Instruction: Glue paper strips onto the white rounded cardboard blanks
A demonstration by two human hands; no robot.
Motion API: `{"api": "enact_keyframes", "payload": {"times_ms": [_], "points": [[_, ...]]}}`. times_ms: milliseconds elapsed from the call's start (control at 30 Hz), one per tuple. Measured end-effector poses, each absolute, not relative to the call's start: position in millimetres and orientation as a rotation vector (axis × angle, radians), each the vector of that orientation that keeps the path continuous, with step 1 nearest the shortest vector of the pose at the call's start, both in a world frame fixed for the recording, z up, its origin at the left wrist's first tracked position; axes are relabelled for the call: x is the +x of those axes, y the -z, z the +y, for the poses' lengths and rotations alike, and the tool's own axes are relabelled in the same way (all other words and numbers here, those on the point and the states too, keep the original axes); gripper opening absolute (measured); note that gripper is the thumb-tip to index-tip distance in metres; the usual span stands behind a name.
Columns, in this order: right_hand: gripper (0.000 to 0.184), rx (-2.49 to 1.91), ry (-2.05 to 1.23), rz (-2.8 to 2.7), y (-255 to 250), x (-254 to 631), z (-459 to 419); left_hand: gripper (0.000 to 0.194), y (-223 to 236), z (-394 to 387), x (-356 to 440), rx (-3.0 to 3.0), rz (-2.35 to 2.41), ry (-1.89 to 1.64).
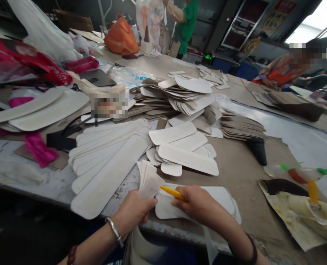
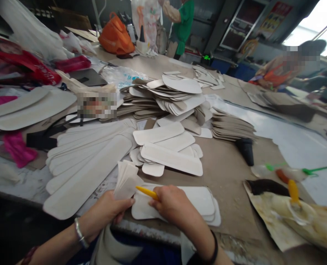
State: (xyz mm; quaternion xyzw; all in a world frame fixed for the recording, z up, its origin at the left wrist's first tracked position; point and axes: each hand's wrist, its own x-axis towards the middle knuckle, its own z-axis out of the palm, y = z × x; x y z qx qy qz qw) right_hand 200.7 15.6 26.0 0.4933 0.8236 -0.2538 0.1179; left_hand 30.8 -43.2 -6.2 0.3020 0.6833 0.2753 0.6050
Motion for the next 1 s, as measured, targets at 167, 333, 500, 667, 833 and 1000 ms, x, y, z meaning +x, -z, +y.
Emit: {"api": "enact_keyframes", "payload": {"times_ms": [167,333,500,667,833,1000], "points": [[0.01,1.329,0.618,2.427,-26.9,192.5,21.3,0.024,6.9,-41.9,31.8,0.686,1.579,-0.619],[0.008,1.274,0.565,2.458,-26.3,190.4,24.6,0.025,9.8,-41.8,33.0,0.658,1.582,-0.6],[0.012,1.254,0.529,2.478,-22.8,187.8,22.8,0.019,10.8,-39.4,35.9,0.67,1.609,-0.59],[0.017,1.292,0.574,2.439,-27.6,198.0,15.4,0.025,11.1,-39.5,39.9,0.719,1.649,-0.565],[0.018,1.545,0.76,2.178,-30.3,265.3,-1.2,0.033,16.2,-42.6,38.1,0.736,1.66,-0.538],[0.024,1.878,0.846,2.185,-14.2,331.1,-18.2,0.039,14.5,-44.6,38.2,0.821,1.696,-0.5]]}}
